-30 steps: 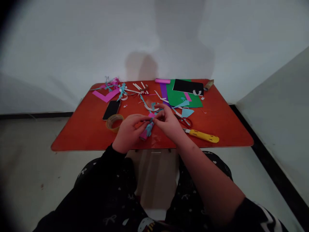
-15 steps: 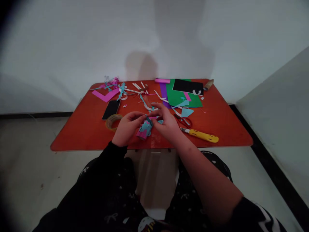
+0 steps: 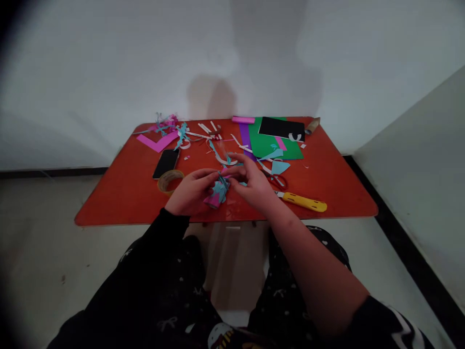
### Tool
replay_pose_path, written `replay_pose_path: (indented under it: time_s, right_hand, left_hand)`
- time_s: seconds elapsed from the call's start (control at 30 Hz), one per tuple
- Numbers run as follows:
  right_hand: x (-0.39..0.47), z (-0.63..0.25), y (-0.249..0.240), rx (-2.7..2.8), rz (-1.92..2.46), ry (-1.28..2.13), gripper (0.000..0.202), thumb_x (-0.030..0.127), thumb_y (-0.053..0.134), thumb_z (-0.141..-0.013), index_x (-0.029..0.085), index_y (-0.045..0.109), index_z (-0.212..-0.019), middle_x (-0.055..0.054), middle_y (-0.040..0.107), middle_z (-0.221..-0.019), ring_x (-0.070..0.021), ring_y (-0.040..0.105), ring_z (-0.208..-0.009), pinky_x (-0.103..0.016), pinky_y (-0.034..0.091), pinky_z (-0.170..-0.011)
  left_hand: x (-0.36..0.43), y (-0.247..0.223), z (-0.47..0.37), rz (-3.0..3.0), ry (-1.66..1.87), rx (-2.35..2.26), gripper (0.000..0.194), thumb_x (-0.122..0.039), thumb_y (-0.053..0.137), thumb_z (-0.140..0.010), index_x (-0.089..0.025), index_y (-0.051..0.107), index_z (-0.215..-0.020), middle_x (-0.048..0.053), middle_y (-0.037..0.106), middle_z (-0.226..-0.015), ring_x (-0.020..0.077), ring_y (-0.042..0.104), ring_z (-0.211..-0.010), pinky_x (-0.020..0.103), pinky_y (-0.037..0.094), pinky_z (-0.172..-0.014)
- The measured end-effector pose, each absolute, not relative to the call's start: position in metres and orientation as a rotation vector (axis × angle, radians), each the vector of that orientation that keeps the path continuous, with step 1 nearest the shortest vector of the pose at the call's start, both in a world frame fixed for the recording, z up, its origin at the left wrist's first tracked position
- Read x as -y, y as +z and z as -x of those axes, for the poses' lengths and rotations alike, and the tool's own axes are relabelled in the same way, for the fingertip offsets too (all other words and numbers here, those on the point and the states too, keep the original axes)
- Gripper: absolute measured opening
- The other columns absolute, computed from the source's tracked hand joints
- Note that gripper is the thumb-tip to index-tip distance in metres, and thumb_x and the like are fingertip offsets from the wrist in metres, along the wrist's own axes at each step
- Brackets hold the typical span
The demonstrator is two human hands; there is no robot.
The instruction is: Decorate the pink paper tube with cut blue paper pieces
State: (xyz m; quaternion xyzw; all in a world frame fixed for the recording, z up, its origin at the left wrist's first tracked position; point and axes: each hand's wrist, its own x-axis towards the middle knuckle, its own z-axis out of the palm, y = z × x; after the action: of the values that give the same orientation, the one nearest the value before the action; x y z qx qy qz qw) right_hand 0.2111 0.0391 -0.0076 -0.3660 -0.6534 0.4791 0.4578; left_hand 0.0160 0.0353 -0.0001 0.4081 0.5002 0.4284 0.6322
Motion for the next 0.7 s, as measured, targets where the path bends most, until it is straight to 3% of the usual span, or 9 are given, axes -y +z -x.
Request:
replay_pose_path:
  time_s: [0.23, 0.43, 0.53, 0.7]
  right_hand:
    - [-0.041, -0.214, -0.009, 1.556, 0.956, 1.115, 0.051, 0.027, 0.068, -0.088, 0.028, 0.049, -0.135, -0.003, 0.075, -0.094, -0.0216, 0.072, -0.087, -0.041, 0.058, -0.083]
    - [-0.037, -0.215, -0.007, 1.650, 0.912, 1.085, 0.054, 0.025, 0.069, -0.090, 0.029, 0.049, -0.140, -0.003, 0.076, -0.100, -0.0218, 0.073, -0.093, -0.040, 0.058, -0.086]
    - [-0.034, -0.217, -0.005, 1.781, 0.900, 1.062, 0.055, 0.023, 0.066, -0.092, 0.030, 0.047, -0.144, -0.005, 0.077, -0.106, -0.0239, 0.073, -0.101, -0.042, 0.057, -0.091]
    - [-0.036, -0.216, -0.008, 1.888, 0.891, 1.002, 0.054, 0.018, 0.062, -0.093, 0.030, 0.047, -0.143, -0.003, 0.077, -0.100, -0.0219, 0.072, -0.091, -0.042, 0.058, -0.087]
  left_hand:
    - [-0.033, 0.002, -0.012, -0.978, 0.915, -1.110, 0.036, -0.044, 0.086, -0.072, -0.019, 0.078, -0.098, 0.000, 0.067, -0.080, 0.0054, 0.047, -0.055, 0.020, 0.035, -0.049]
    - [-0.031, 0.001, -0.008, -1.050, 0.893, -1.133, 0.040, -0.045, 0.085, -0.072, -0.017, 0.078, -0.099, 0.002, 0.071, -0.083, 0.0074, 0.052, -0.059, 0.020, 0.040, -0.053]
    - [-0.030, 0.004, -0.005, -1.146, 0.886, -1.160, 0.042, -0.049, 0.084, -0.074, -0.017, 0.079, -0.101, 0.005, 0.076, -0.091, 0.0103, 0.059, -0.067, 0.022, 0.044, -0.059]
    - [-0.029, 0.009, -0.002, -1.388, 0.829, -1.205, 0.034, -0.047, 0.082, -0.077, -0.017, 0.082, -0.094, 0.006, 0.080, -0.095, 0.0177, 0.068, -0.084, 0.027, 0.050, -0.078]
